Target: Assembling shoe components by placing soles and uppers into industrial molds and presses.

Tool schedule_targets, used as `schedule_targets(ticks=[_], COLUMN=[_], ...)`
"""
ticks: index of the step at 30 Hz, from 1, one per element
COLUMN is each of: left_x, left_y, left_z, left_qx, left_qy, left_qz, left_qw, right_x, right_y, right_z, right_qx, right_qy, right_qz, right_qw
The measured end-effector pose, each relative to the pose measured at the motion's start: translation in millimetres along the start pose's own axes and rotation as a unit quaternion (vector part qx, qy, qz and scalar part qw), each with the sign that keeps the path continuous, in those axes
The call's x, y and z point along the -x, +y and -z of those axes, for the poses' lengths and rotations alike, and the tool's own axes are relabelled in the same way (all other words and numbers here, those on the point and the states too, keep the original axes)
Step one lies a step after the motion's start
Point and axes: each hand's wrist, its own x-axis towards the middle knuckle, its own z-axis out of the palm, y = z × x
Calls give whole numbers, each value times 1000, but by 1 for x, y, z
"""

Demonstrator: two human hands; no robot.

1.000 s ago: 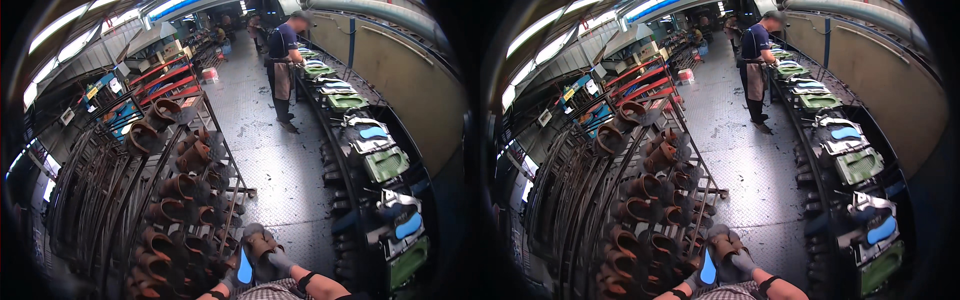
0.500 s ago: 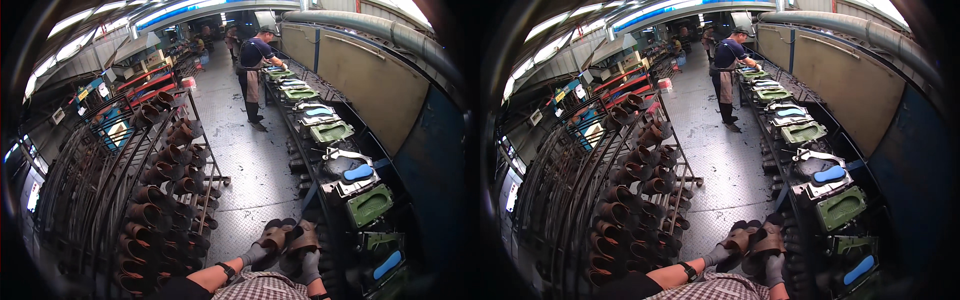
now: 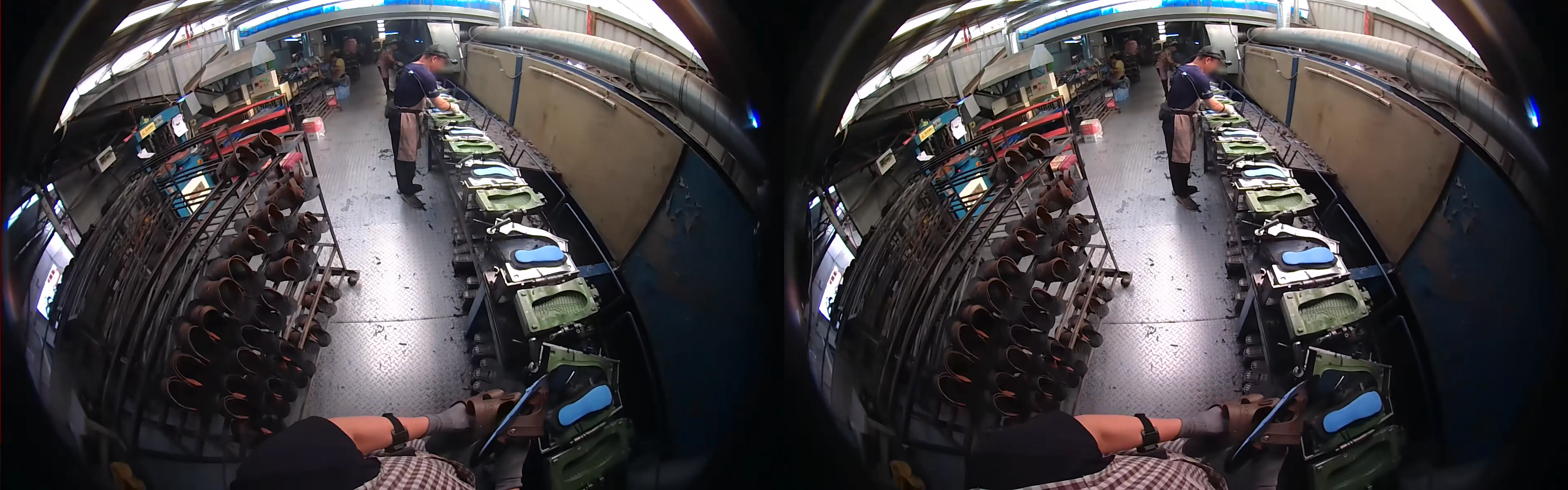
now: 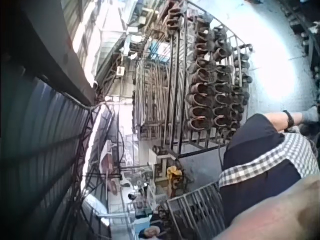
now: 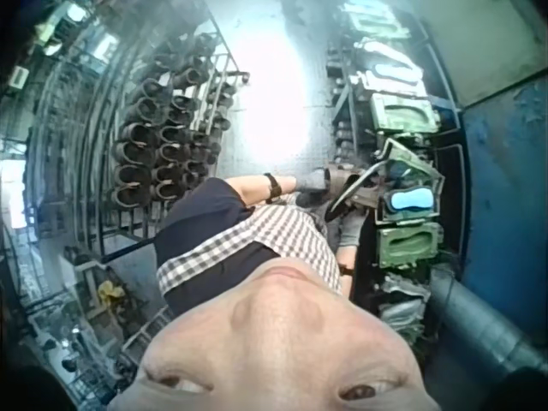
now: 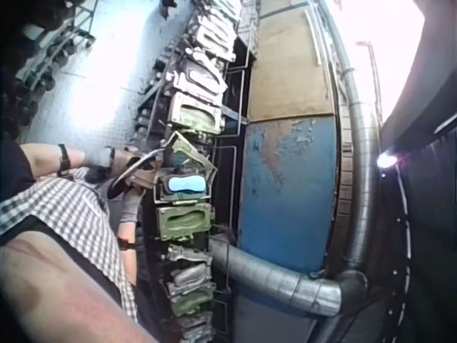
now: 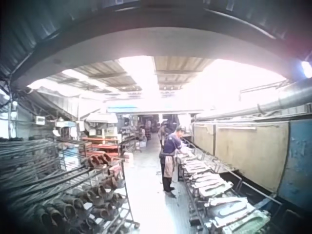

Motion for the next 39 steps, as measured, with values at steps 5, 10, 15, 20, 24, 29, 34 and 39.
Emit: schedule_targets(ticks=[5, 10, 15, 20, 24, 29, 34, 39], left_x=[0, 26, 98, 113, 76, 29, -26, -44], left_y=[26, -4, -97, -140, -117, -102, 62, 152], left_z=[12, 15, 4, 4, -7, -73, -166, -264], left_qx=[364, 629, 468, 340, 155, 321, 449, 460], left_qy=[-12, 104, 272, 276, 296, 133, -135, -232], left_qz=[-21, -10, 283, 340, 267, 188, 102, 103], left_qw=[931, 770, 792, 832, 904, 919, 877, 851], right_x=[24, 31, 22, 57, 108, 166, 321, 430], right_y=[-15, -19, 5, 16, 69, 62, 35, 20], right_z=[13, -2, 6, 23, 66, 79, 114, 159], right_qx=[81, 107, 62, -255, -489, 53, -23, 301], right_qy=[10, 13, -13, 117, 225, 412, 642, 751], right_qz=[49, 100, 113, 105, 51, 295, 224, 40], right_qw=[995, 989, 992, 954, 841, 860, 733, 587])
